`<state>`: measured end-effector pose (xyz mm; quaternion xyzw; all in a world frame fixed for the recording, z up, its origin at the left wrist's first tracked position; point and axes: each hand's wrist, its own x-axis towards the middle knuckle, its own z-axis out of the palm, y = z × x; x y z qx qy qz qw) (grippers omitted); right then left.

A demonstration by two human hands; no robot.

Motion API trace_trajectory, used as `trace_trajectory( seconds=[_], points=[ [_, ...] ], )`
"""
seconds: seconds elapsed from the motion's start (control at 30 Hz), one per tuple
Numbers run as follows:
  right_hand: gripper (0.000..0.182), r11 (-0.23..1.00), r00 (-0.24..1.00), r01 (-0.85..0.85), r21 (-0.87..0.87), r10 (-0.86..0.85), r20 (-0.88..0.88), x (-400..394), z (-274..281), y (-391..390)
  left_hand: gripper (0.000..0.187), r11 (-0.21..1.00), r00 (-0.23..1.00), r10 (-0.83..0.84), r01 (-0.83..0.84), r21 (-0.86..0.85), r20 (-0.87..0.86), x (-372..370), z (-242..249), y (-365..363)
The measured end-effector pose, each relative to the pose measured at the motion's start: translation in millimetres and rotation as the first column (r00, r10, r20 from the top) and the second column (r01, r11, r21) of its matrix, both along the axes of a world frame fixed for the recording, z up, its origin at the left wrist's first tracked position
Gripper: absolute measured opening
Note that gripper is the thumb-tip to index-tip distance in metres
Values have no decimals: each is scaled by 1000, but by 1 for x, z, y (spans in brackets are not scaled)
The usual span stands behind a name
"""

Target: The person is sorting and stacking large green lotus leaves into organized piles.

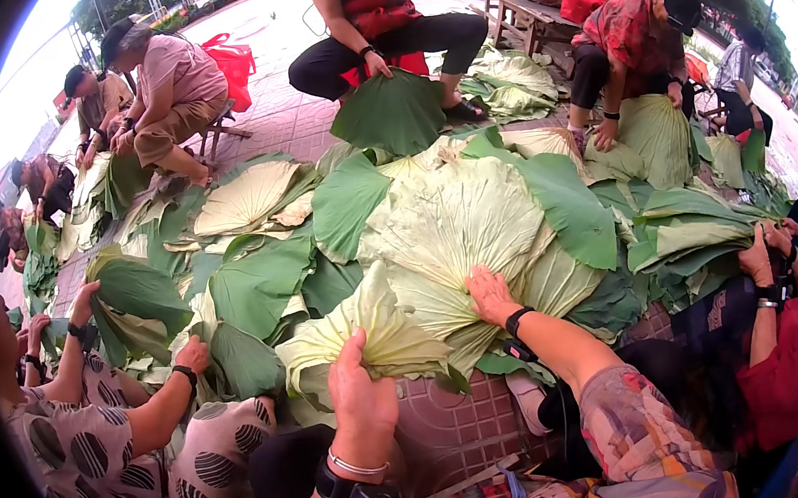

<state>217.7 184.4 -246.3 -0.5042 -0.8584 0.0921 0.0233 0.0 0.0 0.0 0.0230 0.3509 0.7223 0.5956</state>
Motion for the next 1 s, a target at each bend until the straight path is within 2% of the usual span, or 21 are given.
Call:
trace_trajectory(
  seconds=[0.07,0.1,0.2,0.3,0.33,0.37,0.43,0.47,0.5,0.53,0.57,0.6,0.63,0.67,0.7,0.77,0.8,0.87,0.9,0.97,1.0],
  points=[
    [45,989,992,-52,141,36,119,1,-1,1,27,1000,999,18,-18,-3,27,8,-2,-10],
    [45,989,993,-66,132,52,105,-16,-5,20,27,999,999,33,-33,-12,13,-5,2,6],
    [38,970,974,-107,217,59,219,-18,-13,34,28,999,1000,2,-2,-41,0,-5,7,2],
    [39,993,955,-82,90,52,292,-18,-16,39,28,996,1000,-16,16,-90,3,-6,7,2],
    [34,972,955,-126,199,65,288,-16,-23,42,27,997,1000,-22,23,-76,11,-5,11,3],
    [34,971,954,-132,201,70,291,-14,-26,46,27,997,1000,-17,18,-73,14,-4,12,5],
    [22,958,963,-194,213,145,228,-15,-10,43,27,994,1000,-13,12,-109,-10,-4,12,4],
    [22,957,962,-197,215,146,230,-19,-1,47,27,994,1000,-11,10,-106,-9,-8,-3,4],
    [20,989,998,-49,141,42,52,-25,8,51,26,996,956,-46,23,-83,-290,-13,-30,3],
    [22,995,990,87,44,-81,-116,-28,15,58,26,997,834,-69,42,-62,-548,-13,-38,1],
    [26,968,957,234,94,-213,-196,-32,13,70,26,997,837,-68,42,-59,-544,-11,-41,0],
    [29,951,856,290,108,-207,-474,-29,25,77,25,997,948,-63,45,-64,-312,-8,-30,3],
    [33,963,758,263,50,-175,-628,-28,36,95,25,997,997,-53,50,-64,-61,-4,-22,6],
    [35,939,659,329,-101,-305,-688,-26,46,108,25,997,997,-56,53,-53,-56,-1,-19,8],
    [35,939,662,333,-90,-301,-687,-26,61,115,24,996,997,-59,56,-68,-51,3,-17,8],
    [31,958,328,149,-245,-281,-902,-26,96,120,24,996,997,-63,60,-71,-40,8,-19,9],
    [31,968,340,152,-202,-243,-908,-26,132,124,27,994,994,-102,101,-39,-22,13,-26,20],
    [27,965,356,26,-260,-252,-900,-36,159,81,30,985,990,-143,142,-97,-11,12,-33,7],
    [27,976,364,20,-218,-210,-907,-39,186,80,33,983,983,-180,179,-44,-23,16,-36,17],
    [27,995,345,-82,-65,-33,-938,-51,215,42,36,974,975,-221,219,-54,-26,21,-38,10],
    [30,988,352,-142,61,108,-930,-61,252,7,38,973,973,-231,231,13,-18,23,-38,15]
  ],
)
